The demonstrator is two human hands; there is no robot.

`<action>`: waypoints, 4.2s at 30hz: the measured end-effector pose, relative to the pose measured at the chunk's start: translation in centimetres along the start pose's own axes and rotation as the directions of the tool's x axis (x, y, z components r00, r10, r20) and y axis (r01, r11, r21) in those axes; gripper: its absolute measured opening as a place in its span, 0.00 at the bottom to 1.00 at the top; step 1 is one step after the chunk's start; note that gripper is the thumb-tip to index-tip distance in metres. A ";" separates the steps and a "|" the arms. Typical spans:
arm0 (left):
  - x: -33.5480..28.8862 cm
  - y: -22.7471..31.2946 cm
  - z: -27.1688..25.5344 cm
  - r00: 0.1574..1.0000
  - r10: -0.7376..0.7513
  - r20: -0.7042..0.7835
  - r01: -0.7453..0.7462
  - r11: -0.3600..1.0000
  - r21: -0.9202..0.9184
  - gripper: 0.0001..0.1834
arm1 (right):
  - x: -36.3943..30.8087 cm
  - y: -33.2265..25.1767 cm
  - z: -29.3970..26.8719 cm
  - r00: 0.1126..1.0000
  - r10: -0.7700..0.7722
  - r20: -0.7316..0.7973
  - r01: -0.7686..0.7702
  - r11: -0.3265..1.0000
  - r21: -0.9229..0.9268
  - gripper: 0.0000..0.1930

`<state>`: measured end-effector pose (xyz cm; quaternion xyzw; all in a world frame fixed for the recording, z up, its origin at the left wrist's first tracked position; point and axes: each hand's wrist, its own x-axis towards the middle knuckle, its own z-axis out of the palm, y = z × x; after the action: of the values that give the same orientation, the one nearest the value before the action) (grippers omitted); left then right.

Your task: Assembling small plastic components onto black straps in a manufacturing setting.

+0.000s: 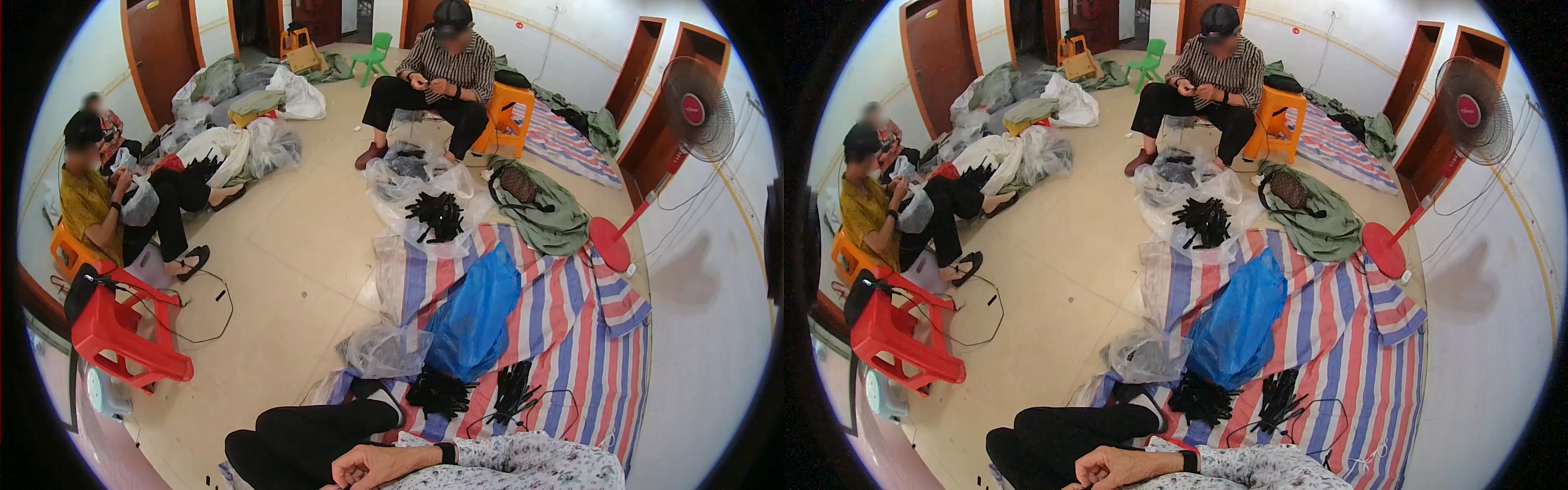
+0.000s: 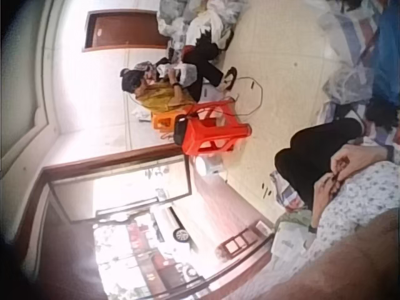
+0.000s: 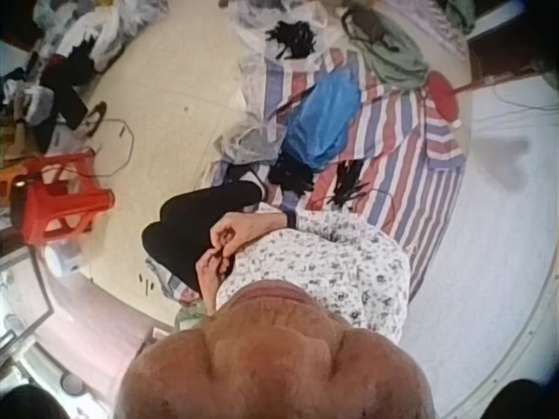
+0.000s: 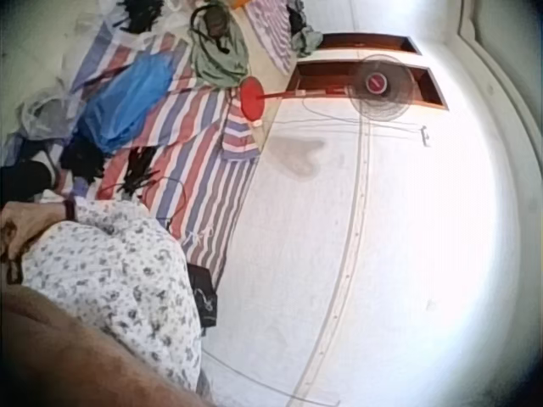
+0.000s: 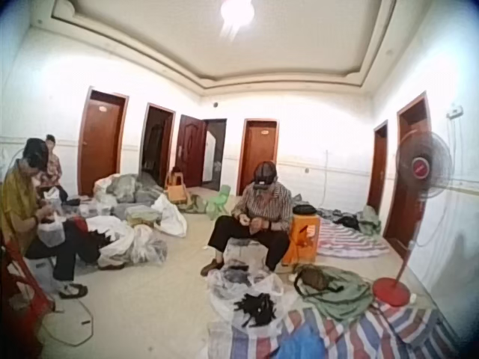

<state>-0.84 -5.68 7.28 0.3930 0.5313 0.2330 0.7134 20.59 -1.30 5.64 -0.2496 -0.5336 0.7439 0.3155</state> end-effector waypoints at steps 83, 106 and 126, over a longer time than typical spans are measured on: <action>2.3 2.7 -2.0 0.911 0.338 -0.237 -0.412 0.762 -0.499 0.11 | 5.8 -2.1 1.6 0.982 0.092 -0.166 -0.032 0.942 0.334 0.09; 0.5 3.7 0.8 0.660 0.533 -0.530 -0.566 0.816 0.116 0.12 | 4.5 -5.7 3.8 0.959 0.012 -0.283 -0.033 0.997 -0.070 0.06; -0.1 3.9 2.1 0.630 0.540 -0.559 -0.574 0.808 0.134 0.09 | 4.6 -4.2 4.9 0.719 -0.573 -0.393 0.199 0.712 -0.674 0.06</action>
<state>1.41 -4.09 10.75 0.4283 0.5655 0.5634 0.4236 14.87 -0.03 10.98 -0.4231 -0.6556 0.3401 0.5248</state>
